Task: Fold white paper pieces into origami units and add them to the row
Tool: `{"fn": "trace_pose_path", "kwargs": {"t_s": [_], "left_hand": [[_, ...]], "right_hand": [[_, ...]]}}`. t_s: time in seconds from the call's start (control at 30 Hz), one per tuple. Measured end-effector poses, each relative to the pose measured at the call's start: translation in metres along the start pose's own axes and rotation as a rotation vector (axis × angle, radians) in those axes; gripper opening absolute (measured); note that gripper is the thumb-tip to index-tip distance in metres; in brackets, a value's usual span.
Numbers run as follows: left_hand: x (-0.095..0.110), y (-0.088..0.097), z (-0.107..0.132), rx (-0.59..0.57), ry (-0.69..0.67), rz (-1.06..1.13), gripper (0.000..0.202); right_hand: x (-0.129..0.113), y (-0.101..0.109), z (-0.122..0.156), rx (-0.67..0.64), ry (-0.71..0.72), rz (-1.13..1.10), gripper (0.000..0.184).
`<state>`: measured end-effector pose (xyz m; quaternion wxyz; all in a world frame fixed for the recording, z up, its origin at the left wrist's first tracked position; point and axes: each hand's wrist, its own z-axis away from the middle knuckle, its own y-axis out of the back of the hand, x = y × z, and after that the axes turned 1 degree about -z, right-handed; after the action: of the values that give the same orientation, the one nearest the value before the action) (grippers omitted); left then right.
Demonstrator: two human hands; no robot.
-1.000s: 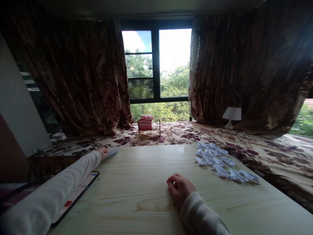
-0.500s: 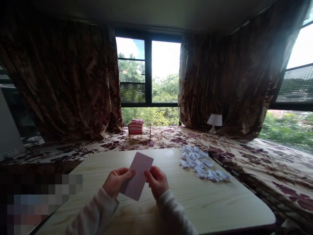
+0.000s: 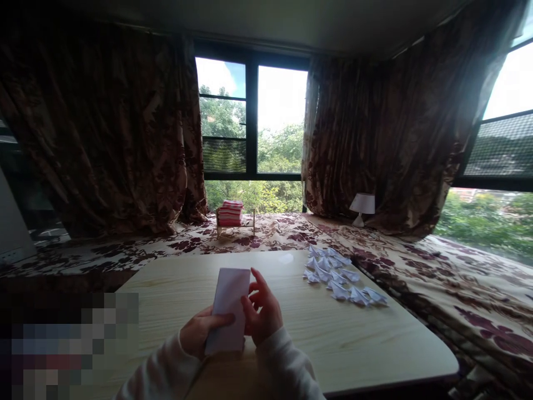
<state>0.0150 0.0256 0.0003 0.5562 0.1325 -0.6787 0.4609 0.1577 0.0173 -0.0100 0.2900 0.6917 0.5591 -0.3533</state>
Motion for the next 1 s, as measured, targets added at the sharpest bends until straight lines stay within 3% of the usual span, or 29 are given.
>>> {"fn": "trace_pose_path", "kwargs": {"t_s": [0.13,0.27,0.37,0.6,0.77,0.93,1.0], "left_hand": [[0.005,0.001,-0.001,-0.058,0.066,-0.007,0.033],[0.010,-0.002,-0.001,-0.103,0.115,0.035,0.070],[0.012,-0.003,0.000,-0.108,0.124,0.086,0.080],[0.015,-0.001,0.000,-0.049,0.128,0.125,0.077],[0.019,-0.002,0.001,0.061,0.043,0.125,0.062],[0.017,0.000,0.001,0.146,-0.066,0.090,0.043],[0.016,0.001,0.001,0.155,-0.106,0.062,0.045]], "right_hand": [[-0.004,0.003,0.000,-0.032,0.049,0.070,0.049],[-0.005,0.004,0.001,-0.033,0.022,0.015,0.054],[-0.003,0.005,0.002,-0.008,0.115,0.145,0.048],[-0.008,0.008,0.005,0.069,0.291,0.409,0.044],[-0.011,0.011,0.006,0.088,0.331,0.438,0.041],[-0.016,0.011,0.006,0.117,0.374,0.400,0.022],[-0.019,0.010,0.005,0.161,0.389,0.371,0.023]]}}
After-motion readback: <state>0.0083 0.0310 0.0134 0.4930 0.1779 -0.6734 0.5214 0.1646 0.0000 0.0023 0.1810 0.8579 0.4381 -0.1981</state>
